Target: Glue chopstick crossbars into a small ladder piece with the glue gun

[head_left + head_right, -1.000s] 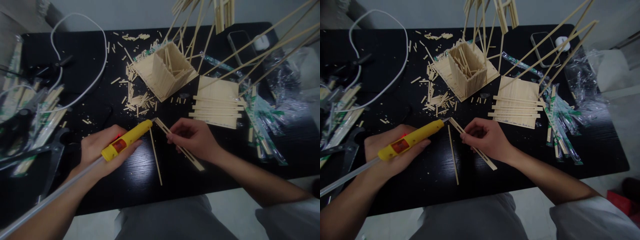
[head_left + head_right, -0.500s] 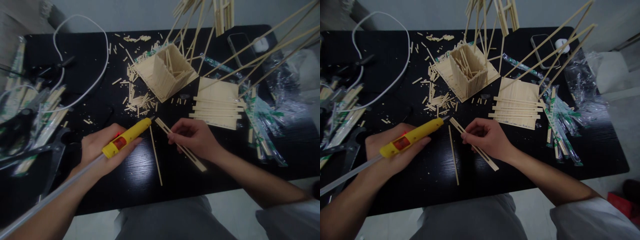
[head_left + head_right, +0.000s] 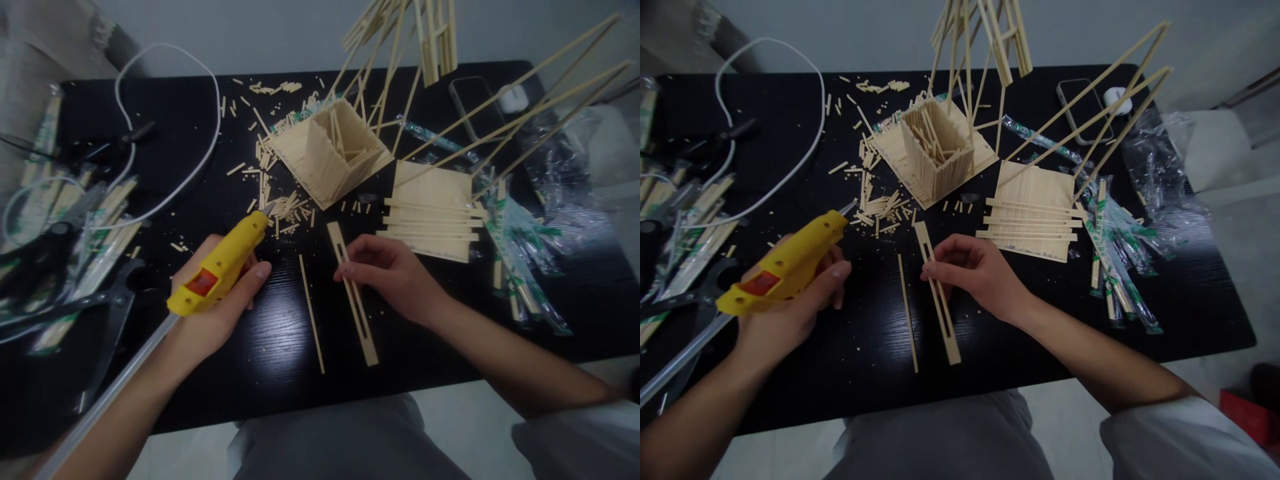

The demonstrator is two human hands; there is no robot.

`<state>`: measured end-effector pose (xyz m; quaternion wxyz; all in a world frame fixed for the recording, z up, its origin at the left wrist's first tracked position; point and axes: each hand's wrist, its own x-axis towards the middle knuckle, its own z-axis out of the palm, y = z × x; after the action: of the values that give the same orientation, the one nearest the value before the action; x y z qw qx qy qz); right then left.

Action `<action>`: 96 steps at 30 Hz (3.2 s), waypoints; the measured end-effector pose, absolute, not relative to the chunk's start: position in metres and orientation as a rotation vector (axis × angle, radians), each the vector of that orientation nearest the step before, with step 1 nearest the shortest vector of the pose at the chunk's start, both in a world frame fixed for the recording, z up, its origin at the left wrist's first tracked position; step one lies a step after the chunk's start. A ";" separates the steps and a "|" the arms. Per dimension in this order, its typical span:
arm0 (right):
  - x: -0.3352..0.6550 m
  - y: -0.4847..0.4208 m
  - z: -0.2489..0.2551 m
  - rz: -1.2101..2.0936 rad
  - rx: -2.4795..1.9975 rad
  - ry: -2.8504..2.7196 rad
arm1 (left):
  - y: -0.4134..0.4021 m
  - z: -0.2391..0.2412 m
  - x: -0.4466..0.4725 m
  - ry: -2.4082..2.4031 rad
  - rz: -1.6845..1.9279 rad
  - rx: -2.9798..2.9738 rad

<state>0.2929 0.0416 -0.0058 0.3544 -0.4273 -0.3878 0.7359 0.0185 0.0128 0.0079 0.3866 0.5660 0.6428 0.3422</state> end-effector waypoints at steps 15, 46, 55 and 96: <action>0.292 0.044 -0.011 1.796 -1.136 -0.746 | 0.018 0.009 0.030 1.245 0.797 1.169; 0.289 0.027 -0.004 2.440 -0.955 -1.085 | 0.015 0.005 0.033 1.281 0.847 1.124; 0.285 0.029 -0.007 2.162 -1.133 -0.968 | 0.019 0.007 0.006 1.460 0.943 1.743; 0.285 0.025 -0.008 1.689 -1.357 -1.276 | 0.019 0.007 0.014 1.252 0.831 2.287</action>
<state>0.2855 0.0255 -0.0081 0.3082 -0.5133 -0.4828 0.6391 0.0142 0.0190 0.0069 0.2011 0.8186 0.4482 0.2976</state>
